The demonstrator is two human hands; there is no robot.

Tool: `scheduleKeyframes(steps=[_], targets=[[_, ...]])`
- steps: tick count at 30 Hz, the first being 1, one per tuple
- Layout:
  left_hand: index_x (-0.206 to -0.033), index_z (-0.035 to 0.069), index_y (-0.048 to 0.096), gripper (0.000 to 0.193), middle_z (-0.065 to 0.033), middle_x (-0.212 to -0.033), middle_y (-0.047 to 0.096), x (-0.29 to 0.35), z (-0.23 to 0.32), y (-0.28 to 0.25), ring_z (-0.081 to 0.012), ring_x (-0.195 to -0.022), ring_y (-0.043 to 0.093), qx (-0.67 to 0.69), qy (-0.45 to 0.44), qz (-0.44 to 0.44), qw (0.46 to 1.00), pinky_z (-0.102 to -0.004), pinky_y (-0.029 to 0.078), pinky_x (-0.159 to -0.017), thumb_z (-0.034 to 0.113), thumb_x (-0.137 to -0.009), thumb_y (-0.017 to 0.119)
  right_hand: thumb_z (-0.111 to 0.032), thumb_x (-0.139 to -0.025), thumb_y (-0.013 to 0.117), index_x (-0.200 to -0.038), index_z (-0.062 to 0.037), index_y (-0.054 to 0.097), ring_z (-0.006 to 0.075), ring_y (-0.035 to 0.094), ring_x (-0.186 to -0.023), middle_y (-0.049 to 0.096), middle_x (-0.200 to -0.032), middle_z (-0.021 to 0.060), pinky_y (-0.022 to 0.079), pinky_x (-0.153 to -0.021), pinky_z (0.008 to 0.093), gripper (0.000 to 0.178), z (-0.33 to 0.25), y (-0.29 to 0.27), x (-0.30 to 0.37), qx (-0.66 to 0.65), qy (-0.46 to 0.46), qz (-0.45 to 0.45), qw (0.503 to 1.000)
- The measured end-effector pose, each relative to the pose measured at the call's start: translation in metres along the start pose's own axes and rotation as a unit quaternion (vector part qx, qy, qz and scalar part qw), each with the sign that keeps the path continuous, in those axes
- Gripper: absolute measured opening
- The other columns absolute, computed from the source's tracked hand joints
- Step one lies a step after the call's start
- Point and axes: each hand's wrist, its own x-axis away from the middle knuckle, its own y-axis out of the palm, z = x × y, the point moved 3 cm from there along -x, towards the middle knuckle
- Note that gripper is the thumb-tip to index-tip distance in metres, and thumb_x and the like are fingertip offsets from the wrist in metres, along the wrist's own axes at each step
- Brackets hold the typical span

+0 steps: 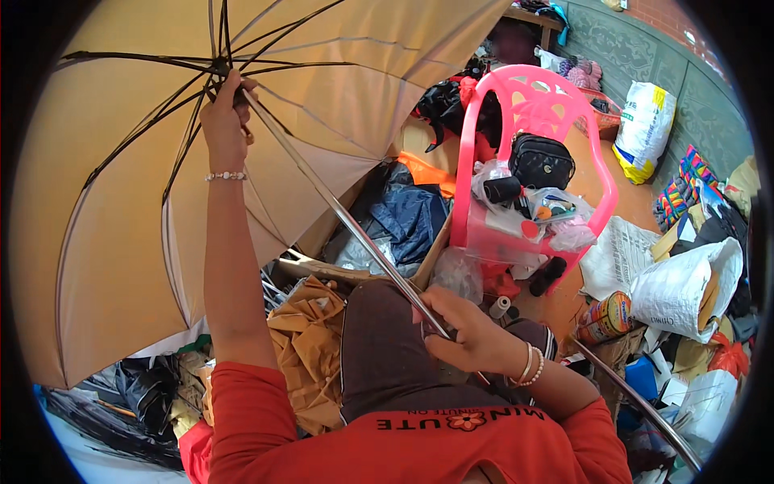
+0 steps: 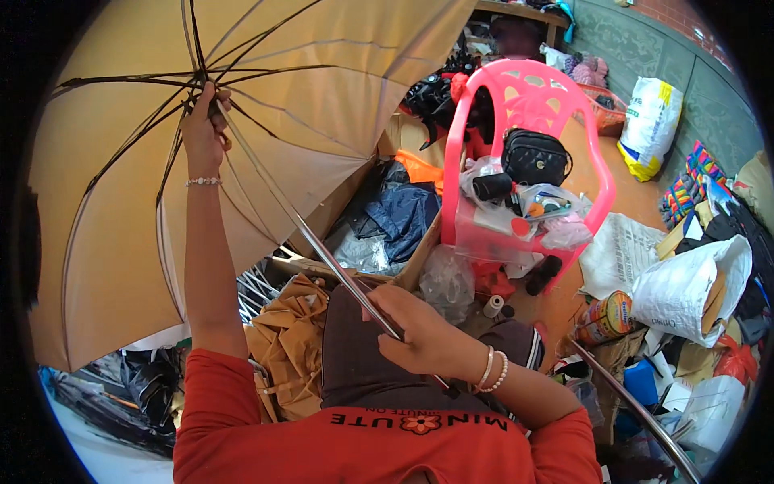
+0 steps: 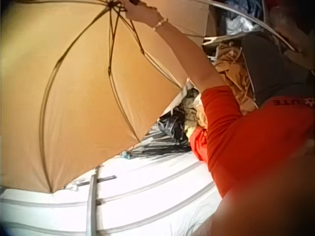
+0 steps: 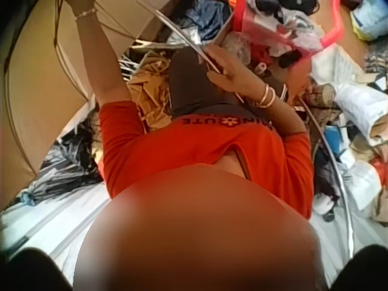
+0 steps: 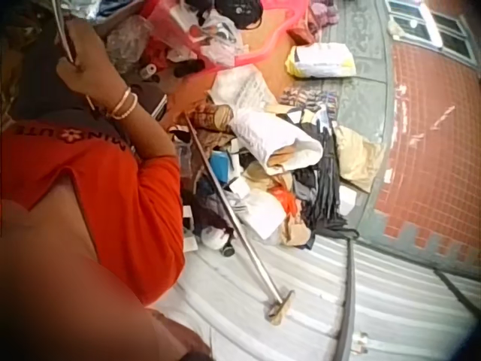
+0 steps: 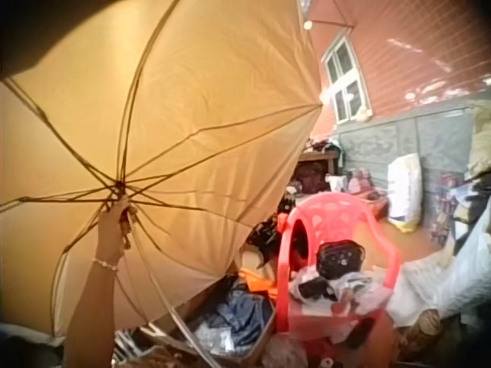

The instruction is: Assembling umbrellas by manually attaching the fabric to the metal rib structure.

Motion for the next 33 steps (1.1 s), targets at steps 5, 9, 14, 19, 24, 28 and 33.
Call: scheduleKeyframes(steps=[5,9,14,19,24,28,33], targets=[[-0.094,0.005,0.072,0.036,0.0005,-0.071,0.062,-0.012,-0.011,-0.010,-0.0039,-0.051,0.038,0.139,0.012,-0.033,0.990,-0.0212,0.034,-0.044,0.037,-0.101,0.057,0.000,-0.075,0.056,-0.102,-0.0015,0.049,0.0288,0.048,-0.078,0.045,-0.088,0.0119,0.042,-0.071,0.0338,0.028,0.031,0.028,0.013,-0.137,0.062,-0.014,0.989],[-0.104,0.003,0.071,0.037,-0.0017,-0.082,0.068,-0.017,-0.013,-0.009,-0.0069,-0.055,0.046,0.056,-0.011,-0.089,0.994,-0.0224,0.038,-0.047,0.035,-0.105,0.052,0.000,-0.074,0.055,-0.097,-0.0016,0.048,0.0274,0.047,-0.075,0.043,-0.085,0.0110,0.042,-0.069,0.0334,0.024,0.029,0.026,0.009,-0.059,0.007,0.033,0.998],[-0.098,-0.001,0.069,0.037,-0.0037,-0.078,0.067,-0.018,-0.018,-0.006,-0.0100,-0.052,0.046,0.110,-0.102,-0.102,0.983,-0.0236,0.040,-0.048,0.029,-0.106,0.048,0.001,-0.074,0.055,-0.101,-0.0029,0.047,0.0273,0.046,-0.077,0.043,-0.089,0.0134,0.041,-0.070,0.0352,0.028,0.025,0.020,0.010,0.010,-0.012,0.037,0.999],[-0.116,-0.003,0.065,0.030,-0.0062,-0.092,0.071,-0.034,-0.037,-0.012,-0.0117,-0.060,0.050,0.222,-0.136,-0.158,0.952,-0.0253,0.042,-0.052,0.022,-0.104,0.053,0.000,-0.074,0.056,-0.101,-0.0034,0.048,0.0279,0.048,-0.079,0.044,-0.090,0.0139,0.042,-0.072,0.0358,0.028,0.026,0.018,0.016,0.011,0.007,0.040,0.999],[-0.118,-0.005,0.062,0.027,-0.0078,-0.094,0.070,-0.027,-0.032,-0.004,-0.0114,-0.063,0.052,0.293,-0.194,-0.108,0.930,-0.0259,0.042,-0.054,0.016,-0.102,0.054,-0.002,-0.074,0.056,-0.095,-0.0037,0.051,0.0293,0.050,-0.083,0.046,-0.089,0.0135,0.043,-0.074,0.0366,0.022,0.033,0.015,0.032,0.021,-0.005,0.048,0.999],[-0.112,-0.004,0.064,0.024,-0.0062,-0.088,0.069,-0.020,-0.028,0.001,-0.0107,-0.062,0.051,0.293,-0.216,-0.085,0.928,-0.0253,0.043,-0.054,0.015,-0.103,0.052,-0.002,-0.073,0.056,-0.093,-0.0038,0.052,0.0300,0.049,-0.082,0.046,-0.087,0.0127,0.042,-0.074,0.0356,0.020,0.052,0.016,0.057,-0.013,0.022,0.029,0.999],[-0.110,-0.001,0.066,0.025,-0.0029,-0.082,0.068,-0.031,-0.047,-0.012,-0.0113,-0.058,0.051,0.303,-0.189,-0.106,0.928,-0.0269,0.045,-0.054,0.019,-0.104,0.051,-0.003,-0.073,0.056,-0.089,-0.0043,0.053,0.0318,0.048,-0.081,0.048,-0.086,0.0129,0.041,-0.075,0.0375,0.017,0.058,0.026,0.063,0.006,0.019,0.067,0.998]])
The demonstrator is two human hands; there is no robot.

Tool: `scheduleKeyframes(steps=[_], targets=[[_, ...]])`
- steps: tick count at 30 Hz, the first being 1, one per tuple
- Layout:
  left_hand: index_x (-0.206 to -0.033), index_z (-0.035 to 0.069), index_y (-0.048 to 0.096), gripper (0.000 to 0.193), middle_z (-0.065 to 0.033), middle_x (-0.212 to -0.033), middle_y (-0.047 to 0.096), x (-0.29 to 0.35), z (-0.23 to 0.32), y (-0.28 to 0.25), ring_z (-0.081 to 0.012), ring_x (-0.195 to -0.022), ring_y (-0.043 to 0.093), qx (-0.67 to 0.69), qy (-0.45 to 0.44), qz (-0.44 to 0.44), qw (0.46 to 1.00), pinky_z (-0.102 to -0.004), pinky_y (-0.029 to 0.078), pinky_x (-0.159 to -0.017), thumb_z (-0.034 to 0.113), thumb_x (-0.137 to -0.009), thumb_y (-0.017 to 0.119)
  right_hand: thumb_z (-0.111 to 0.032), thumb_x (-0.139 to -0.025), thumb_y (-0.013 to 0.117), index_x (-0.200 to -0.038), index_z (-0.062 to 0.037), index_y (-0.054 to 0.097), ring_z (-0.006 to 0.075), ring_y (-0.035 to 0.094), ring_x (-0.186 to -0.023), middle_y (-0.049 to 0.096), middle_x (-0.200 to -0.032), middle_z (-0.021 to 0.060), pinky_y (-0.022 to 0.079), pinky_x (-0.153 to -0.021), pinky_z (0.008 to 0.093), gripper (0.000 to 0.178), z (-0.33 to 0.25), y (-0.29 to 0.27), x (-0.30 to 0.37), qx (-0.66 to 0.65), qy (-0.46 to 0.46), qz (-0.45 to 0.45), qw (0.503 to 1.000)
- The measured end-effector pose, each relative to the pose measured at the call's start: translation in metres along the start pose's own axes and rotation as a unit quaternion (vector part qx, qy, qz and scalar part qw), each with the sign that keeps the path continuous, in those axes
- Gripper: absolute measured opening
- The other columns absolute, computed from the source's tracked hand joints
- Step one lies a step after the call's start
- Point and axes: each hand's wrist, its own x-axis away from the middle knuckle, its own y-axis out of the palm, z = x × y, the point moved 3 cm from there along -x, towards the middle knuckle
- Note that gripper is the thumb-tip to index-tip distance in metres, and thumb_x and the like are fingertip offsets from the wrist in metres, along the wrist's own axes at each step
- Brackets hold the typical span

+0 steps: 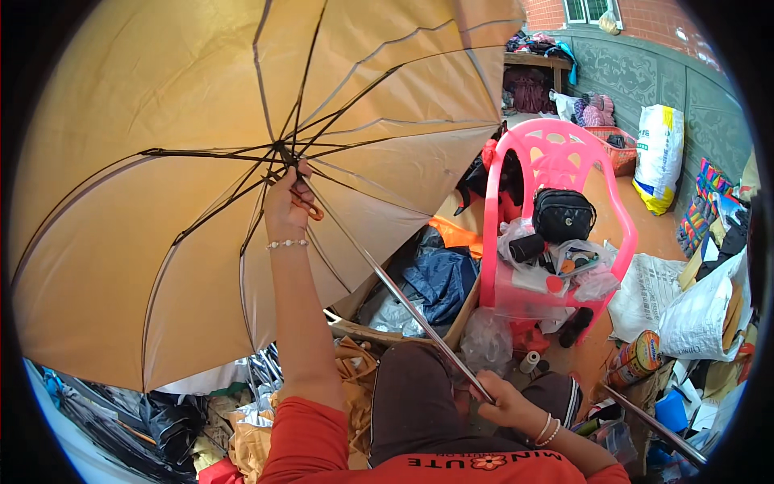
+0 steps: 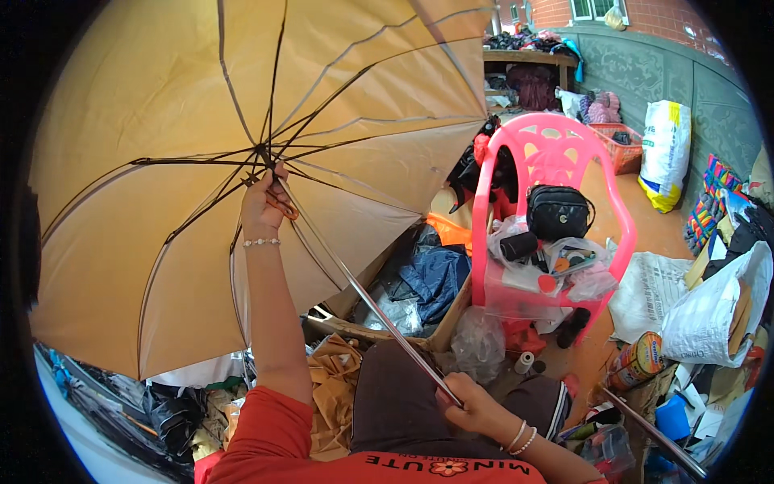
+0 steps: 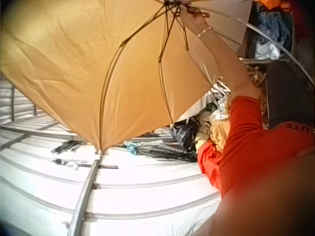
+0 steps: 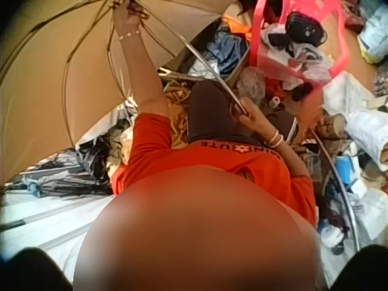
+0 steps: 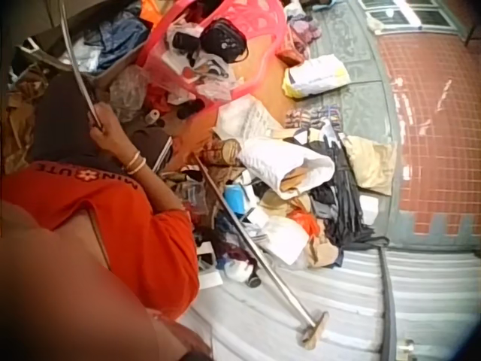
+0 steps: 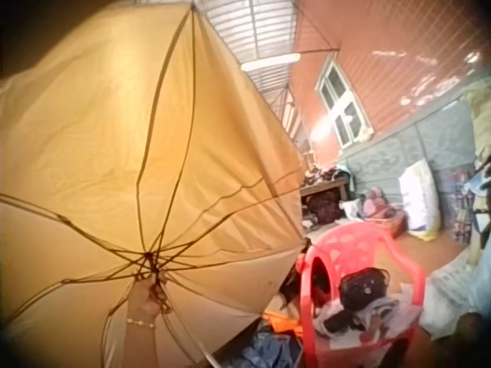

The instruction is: Assembling umbrellas by manually attaching the fabric to the metal rib structure.

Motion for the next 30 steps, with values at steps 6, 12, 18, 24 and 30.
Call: scheduleKeyframes(steps=[6,12,18,24,30], targets=[[-0.102,0.007,0.068,0.027,-0.0026,-0.075,0.066,0.045,-0.096,0.032,-0.0155,-0.050,0.057,-0.099,-0.025,-0.044,0.994,-0.0302,0.046,-0.039,0.029,-0.102,0.054,-0.005,-0.071,0.057,-0.078,-0.0057,0.055,0.0342,0.051,-0.082,0.052,-0.081,0.0136,0.039,-0.074,0.0428,0.007,-0.033,-0.019,-0.040,0.128,-0.049,0.174,0.975],[-0.101,0.006,0.068,0.027,-0.0059,-0.077,0.068,0.112,-0.170,0.043,-0.0166,-0.051,0.059,0.039,-0.003,0.018,0.999,-0.0302,0.051,-0.043,0.027,-0.103,0.052,-0.008,-0.067,0.060,-0.071,-0.0070,0.058,0.0326,0.053,-0.082,0.053,-0.076,0.0111,0.037,-0.071,0.0422,0.005,-0.035,-0.059,-0.076,0.213,-0.056,0.203,0.954],[-0.110,0.004,0.066,0.024,-0.0061,-0.080,0.069,0.128,-0.187,0.041,-0.0203,-0.063,0.064,-0.253,0.081,0.024,0.964,-0.0344,0.056,-0.060,0.022,-0.102,0.053,-0.011,-0.073,0.065,-0.086,-0.0060,0.065,0.0291,0.056,-0.086,0.057,-0.085,0.0094,0.042,-0.075,0.0406,0.014,-0.015,-0.042,-0.064,0.273,-0.056,0.151,0.948],[-0.110,0.003,0.066,0.022,-0.0141,-0.086,0.072,0.099,-0.202,-0.014,-0.0316,-0.079,0.071,-0.292,0.162,-0.166,0.928,-0.0406,0.057,-0.071,0.016,-0.094,0.059,-0.014,-0.082,0.072,-0.119,-0.0089,0.058,0.0186,0.054,-0.090,0.056,-0.102,0.0070,0.046,-0.083,0.0314,0.040,-0.055,-0.075,-0.049,0.073,0.046,0.015,0.996],[-0.108,0.002,0.066,0.027,-0.0235,-0.088,0.069,0.118,-0.148,0.065,-0.0383,-0.082,0.068,-0.680,0.197,-0.294,0.642,-0.0441,0.054,-0.072,0.015,-0.084,0.068,-0.019,-0.072,0.075,-0.130,-0.0095,0.053,0.0315,0.049,-0.105,0.051,-0.107,0.0123,0.037,-0.096,0.0450,0.063,-0.092,-0.156,-0.069,0.492,-0.050,0.197,0.847]])
